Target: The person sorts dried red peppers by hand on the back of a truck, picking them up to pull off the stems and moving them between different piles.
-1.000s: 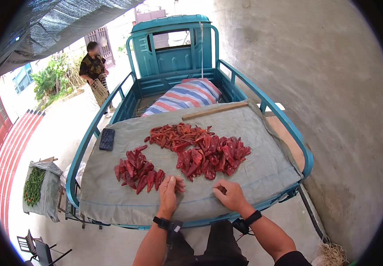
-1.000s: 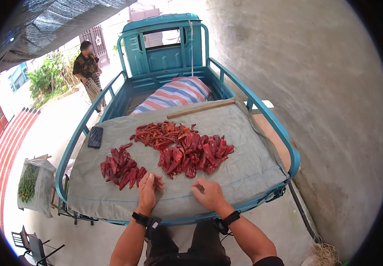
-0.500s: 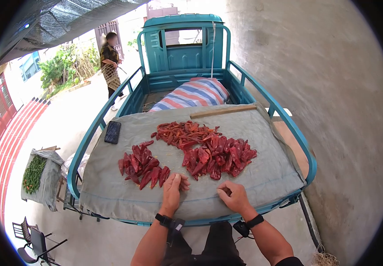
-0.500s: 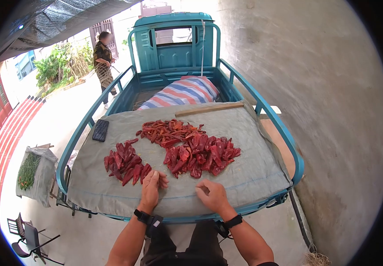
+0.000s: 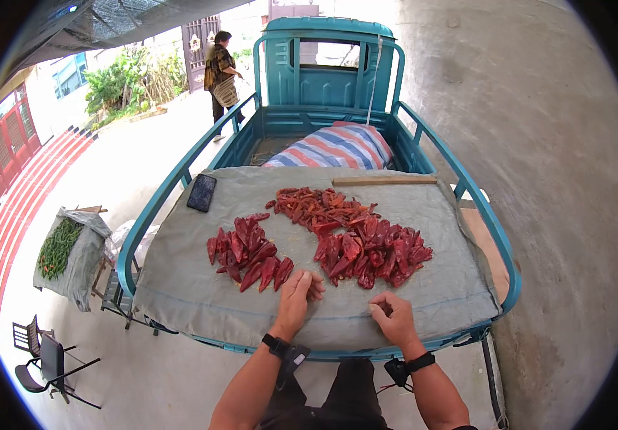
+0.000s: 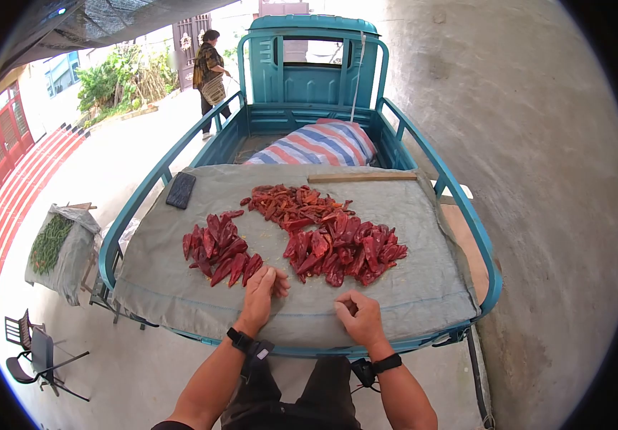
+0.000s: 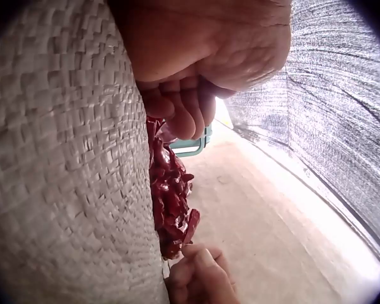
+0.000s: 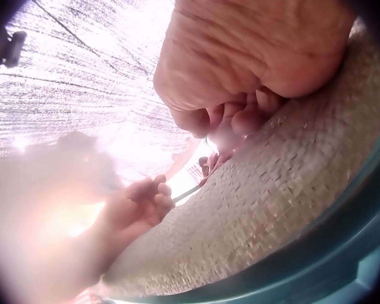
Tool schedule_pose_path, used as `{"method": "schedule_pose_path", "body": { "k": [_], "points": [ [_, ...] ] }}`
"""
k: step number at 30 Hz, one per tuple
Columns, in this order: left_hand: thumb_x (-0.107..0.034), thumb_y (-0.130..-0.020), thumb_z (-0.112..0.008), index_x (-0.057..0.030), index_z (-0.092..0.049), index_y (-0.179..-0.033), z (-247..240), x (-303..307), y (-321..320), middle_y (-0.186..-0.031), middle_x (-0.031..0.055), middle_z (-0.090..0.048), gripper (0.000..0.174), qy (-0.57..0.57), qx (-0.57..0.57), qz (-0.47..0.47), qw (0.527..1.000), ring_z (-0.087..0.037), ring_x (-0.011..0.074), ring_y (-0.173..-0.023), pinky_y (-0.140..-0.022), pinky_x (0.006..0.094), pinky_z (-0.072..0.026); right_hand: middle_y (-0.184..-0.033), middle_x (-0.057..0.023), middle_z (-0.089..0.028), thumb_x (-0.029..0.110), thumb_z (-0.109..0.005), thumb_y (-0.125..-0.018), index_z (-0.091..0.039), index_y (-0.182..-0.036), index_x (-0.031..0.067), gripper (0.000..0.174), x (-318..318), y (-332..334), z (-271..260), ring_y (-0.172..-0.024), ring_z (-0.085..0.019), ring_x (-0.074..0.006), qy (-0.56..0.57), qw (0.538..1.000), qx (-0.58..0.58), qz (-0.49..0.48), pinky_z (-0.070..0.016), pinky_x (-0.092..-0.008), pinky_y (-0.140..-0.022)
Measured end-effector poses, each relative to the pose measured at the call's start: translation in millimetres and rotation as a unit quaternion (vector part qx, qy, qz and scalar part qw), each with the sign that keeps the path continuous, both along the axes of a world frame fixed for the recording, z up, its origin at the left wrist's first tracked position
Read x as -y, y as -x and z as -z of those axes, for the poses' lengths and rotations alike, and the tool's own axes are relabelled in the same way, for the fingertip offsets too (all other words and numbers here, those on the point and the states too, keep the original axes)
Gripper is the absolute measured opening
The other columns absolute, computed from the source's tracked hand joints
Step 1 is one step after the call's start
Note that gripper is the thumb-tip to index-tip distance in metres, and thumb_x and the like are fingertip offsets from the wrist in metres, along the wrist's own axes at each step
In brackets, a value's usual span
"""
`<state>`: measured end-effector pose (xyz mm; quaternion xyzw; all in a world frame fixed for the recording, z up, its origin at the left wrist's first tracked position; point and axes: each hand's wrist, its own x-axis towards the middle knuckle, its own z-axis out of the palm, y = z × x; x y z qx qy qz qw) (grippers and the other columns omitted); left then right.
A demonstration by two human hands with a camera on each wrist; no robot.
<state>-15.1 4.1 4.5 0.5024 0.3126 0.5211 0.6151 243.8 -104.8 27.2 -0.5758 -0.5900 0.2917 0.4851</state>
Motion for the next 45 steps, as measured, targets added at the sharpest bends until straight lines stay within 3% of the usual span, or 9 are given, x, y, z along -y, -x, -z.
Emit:
{"method": "schedule_pose_path", "body": {
  "k": [3,18,24,26,30,34,37,40,45],
  "points": [
    [-0.034,-0.124,-0.049,-0.0046,-0.072,-0.115,-1.2,-0.5,0.3,-0.097,0.0029,-0.075,0.038,0.008,-0.001,0.002,1.000,-0.065,0.0095,-0.083,-0.079,0.0273,-0.0517,-0.076,0.0005,-0.072,0.011,-0.078,-0.100,-0.077,-0.100,0.0020,0.009,-2.9,-1.9,7.7,-0.067,-0.062,-0.0052,-0.021,1.000,-0.007,0.010,-0.0499,-0.0256,-0.064],
    [-0.022,-0.120,-0.053,-0.0037,-0.072,-0.118,2.9,-7.1,-5.5,-0.098,0.0034,-0.075,0.027,-0.011,-0.066,0.026,0.997,-0.068,0.0101,-0.085,-0.075,0.0259,-0.0524,-0.083,0.0047,-0.066,0.009,-0.074,-0.104,-0.072,-0.103,0.0019,0.007,-8.5,-5.4,10.5,-0.077,-0.059,-0.0040,0.002,0.999,-0.048,-0.001,-0.0486,-0.0243,-0.071],
    [-0.016,-0.115,-0.061,-0.0014,-0.072,-0.117,-16.3,-4.7,3.2,-0.098,0.0051,-0.076,0.019,-0.104,-0.131,-0.036,0.985,-0.070,0.0138,-0.083,-0.076,0.0307,-0.0550,-0.084,0.0048,-0.065,0.009,-0.074,-0.104,-0.071,-0.101,0.0017,0.008,-7.7,-6.6,7.7,-0.077,-0.058,-0.0038,-0.005,0.999,-0.051,-0.002,-0.0472,-0.0241,-0.070],
    [-0.015,-0.110,-0.069,-0.0019,-0.072,-0.117,-24.3,-8.8,20.5,-0.101,0.0075,-0.075,0.016,-0.186,-0.265,-0.153,0.934,-0.072,0.0201,-0.087,-0.079,0.0367,-0.0568,-0.084,0.0050,-0.065,0.009,-0.074,-0.104,-0.071,-0.101,0.0016,0.008,-7.3,-7.6,11.5,-0.077,-0.057,-0.0034,-0.004,0.999,-0.054,-0.002,-0.0465,-0.0241,-0.070],
    [-0.025,-0.097,-0.084,-0.0050,-0.072,-0.117,-33.9,-19.5,58.6,-0.109,0.0119,-0.072,0.030,-0.254,-0.472,-0.374,0.757,-0.071,0.0321,-0.102,-0.088,0.0477,-0.0571,-0.083,0.0055,-0.064,0.008,-0.075,-0.103,-0.071,-0.101,0.0013,0.008,-6.1,-4.3,7.6,-0.077,-0.056,-0.0029,-0.019,0.999,-0.050,0.000,-0.0457,-0.0240,-0.069],
    [-0.049,-0.088,-0.091,-0.0082,-0.072,-0.120,-35.1,-17.5,74.0,-0.114,0.0118,-0.069,0.055,-0.196,-0.595,-0.318,0.712,-0.066,0.0350,-0.112,-0.093,0.0510,-0.0539,-0.082,0.0055,-0.064,0.007,-0.075,-0.103,-0.071,-0.101,0.0012,0.007,-4.4,-4.6,6.3,-0.076,-0.055,-0.0028,-0.024,0.999,-0.035,-0.001,-0.0459,-0.0239,-0.069],
    [-0.054,-0.086,-0.091,-0.0092,-0.072,-0.121,-33.8,-18.2,63.9,-0.121,0.0121,-0.067,0.060,-0.235,-0.642,-0.338,0.647,-0.064,0.0358,-0.117,-0.095,0.0524,-0.0503,-0.082,0.0054,-0.064,0.007,-0.075,-0.103,-0.071,-0.100,0.0014,0.007,-6.8,-5.6,7.2,-0.076,-0.055,-0.0029,-0.028,0.999,-0.032,-0.001,-0.0462,-0.0240,-0.068],
    [-0.058,-0.084,-0.091,-0.0104,-0.072,-0.124,-31.9,-20.8,52.9,-0.128,0.0125,-0.064,0.065,-0.209,-0.665,-0.341,0.631,-0.062,0.0358,-0.120,-0.096,0.0538,-0.0472,-0.081,0.0054,-0.064,0.007,-0.075,-0.103,-0.071,-0.100,0.0015,0.007,-6.1,-4.9,9.1,-0.076,-0.055,-0.0028,-0.031,0.999,-0.038,0.002,-0.0461,-0.0239,-0.068],
    [-0.049,-0.083,-0.094,-0.0106,-0.070,-0.125,-31.4,-22.7,44.8,-0.128,0.0123,-0.061,0.062,-0.198,-0.666,-0.309,0.650,-0.062,0.0359,-0.121,-0.095,0.0547,-0.0483,-0.081,0.0058,-0.064,0.008,-0.075,-0.103,-0.071,-0.099,0.0015,0.008,-6.4,-5.2,9.4,-0.075,-0.055,-0.0024,-0.033,0.999,-0.030,0.000,-0.0458,-0.0238,-0.067]
  ]
}}
